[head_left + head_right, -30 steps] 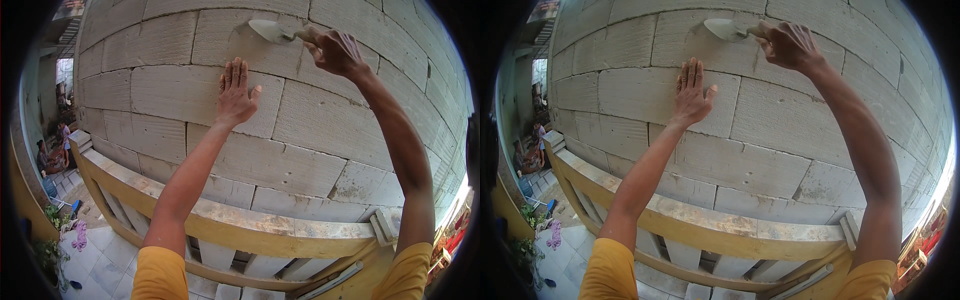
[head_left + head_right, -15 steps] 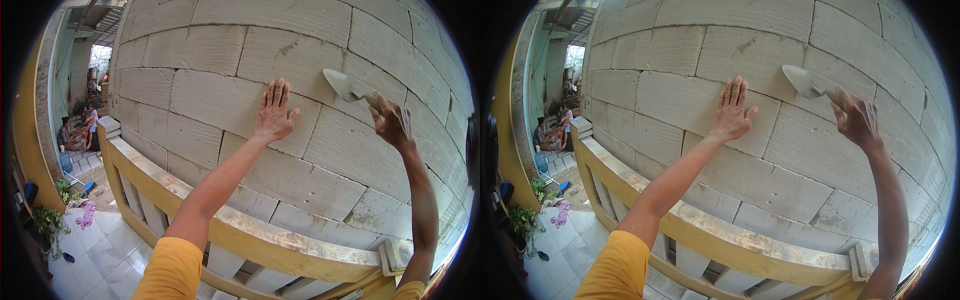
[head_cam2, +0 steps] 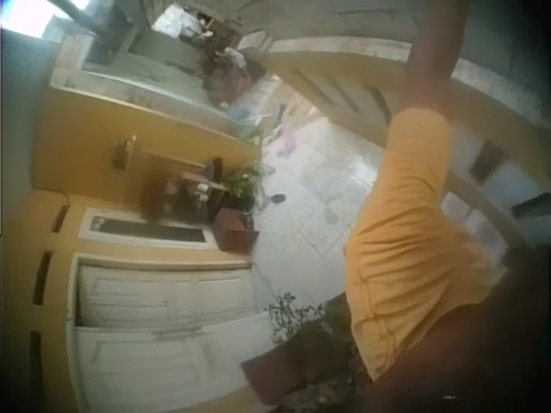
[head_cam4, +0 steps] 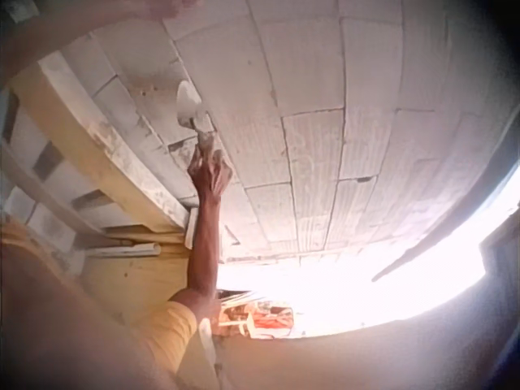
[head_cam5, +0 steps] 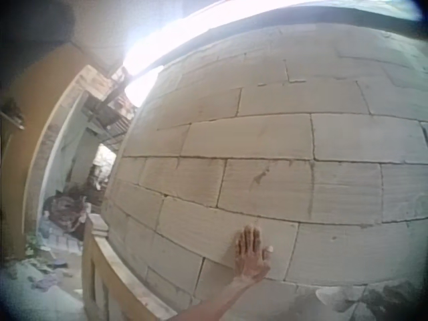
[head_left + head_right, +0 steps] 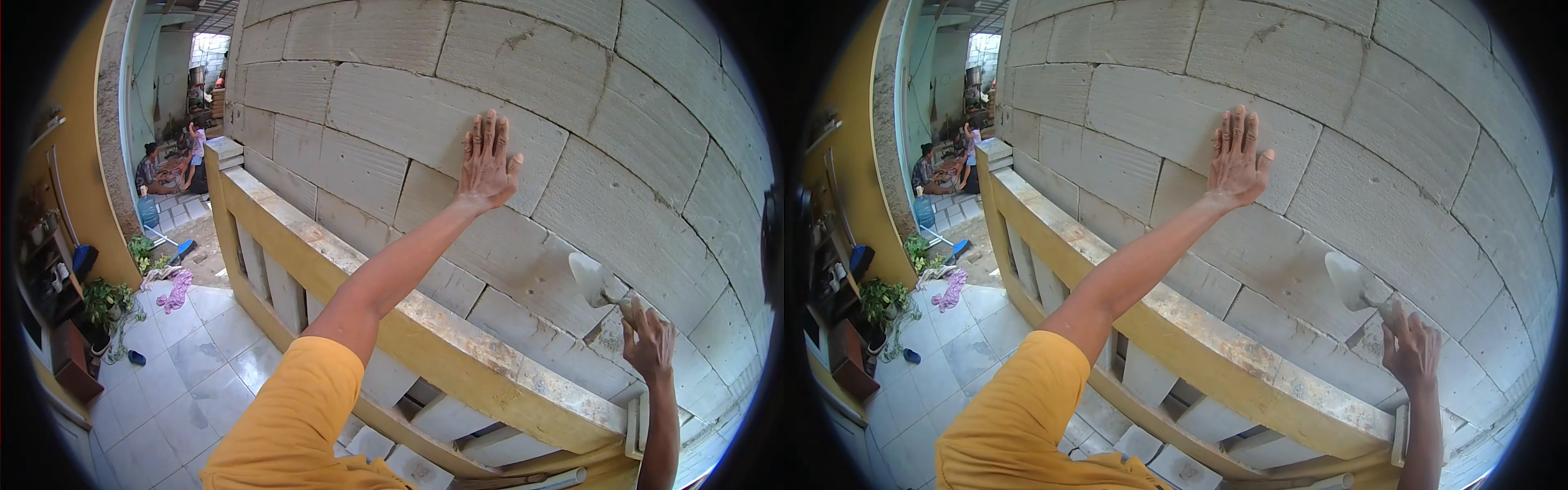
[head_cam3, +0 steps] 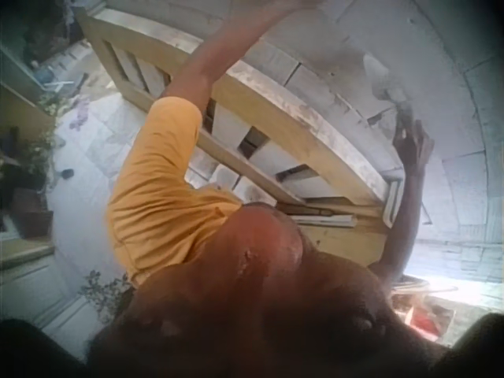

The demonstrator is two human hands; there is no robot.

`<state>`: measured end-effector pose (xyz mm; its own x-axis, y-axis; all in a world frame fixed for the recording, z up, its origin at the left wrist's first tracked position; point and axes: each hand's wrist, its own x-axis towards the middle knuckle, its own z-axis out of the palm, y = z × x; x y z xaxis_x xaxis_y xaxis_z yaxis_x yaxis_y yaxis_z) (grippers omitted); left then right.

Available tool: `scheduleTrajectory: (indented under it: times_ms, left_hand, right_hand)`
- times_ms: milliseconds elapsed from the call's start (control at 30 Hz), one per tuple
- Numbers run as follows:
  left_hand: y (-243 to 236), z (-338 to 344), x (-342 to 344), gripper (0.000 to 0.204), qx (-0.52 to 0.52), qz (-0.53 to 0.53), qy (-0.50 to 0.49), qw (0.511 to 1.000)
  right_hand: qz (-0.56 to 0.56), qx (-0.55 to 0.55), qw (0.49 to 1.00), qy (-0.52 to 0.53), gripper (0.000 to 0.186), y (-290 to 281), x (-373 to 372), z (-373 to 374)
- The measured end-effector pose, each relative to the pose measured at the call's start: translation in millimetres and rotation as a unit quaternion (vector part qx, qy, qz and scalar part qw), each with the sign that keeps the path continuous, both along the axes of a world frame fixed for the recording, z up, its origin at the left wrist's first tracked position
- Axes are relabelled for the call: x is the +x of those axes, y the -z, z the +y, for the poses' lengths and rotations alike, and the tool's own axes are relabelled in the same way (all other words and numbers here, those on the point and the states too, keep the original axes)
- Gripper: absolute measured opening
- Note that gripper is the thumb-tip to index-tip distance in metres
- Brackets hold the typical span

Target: The person scrapes and smooths a concrete block wall using a trowel and moves concrete blocks by hand.

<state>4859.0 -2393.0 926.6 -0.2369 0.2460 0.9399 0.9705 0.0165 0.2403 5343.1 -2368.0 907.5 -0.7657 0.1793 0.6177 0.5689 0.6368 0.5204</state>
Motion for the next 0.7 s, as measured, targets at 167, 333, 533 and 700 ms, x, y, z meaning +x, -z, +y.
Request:
scheduleTrajectory:
  times_ms: [167,333,533,700]
  left_hand:
    - [30,21,72,0.08,-0.035,0.136,0.037,0.989]
    - [-13,51,127,0.075,-0.005,0.198,0.095,0.975]
    - [-68,84,74,0.074,0.16,0.157,-0.117,0.968]
    - [-58,100,77,0.069,0.199,0.142,-0.143,0.959]
  right_hand:
    - [0.091,-0.061,0.994,0.022,0.054,51,52,-9]
    - [0.129,-0.083,0.985,0.074,0.044,74,110,-20]
    - [0.195,-0.082,0.968,0.137,0.038,78,167,-23]
    - [0.143,-0.196,0.961,0.136,0.037,102,156,-6]
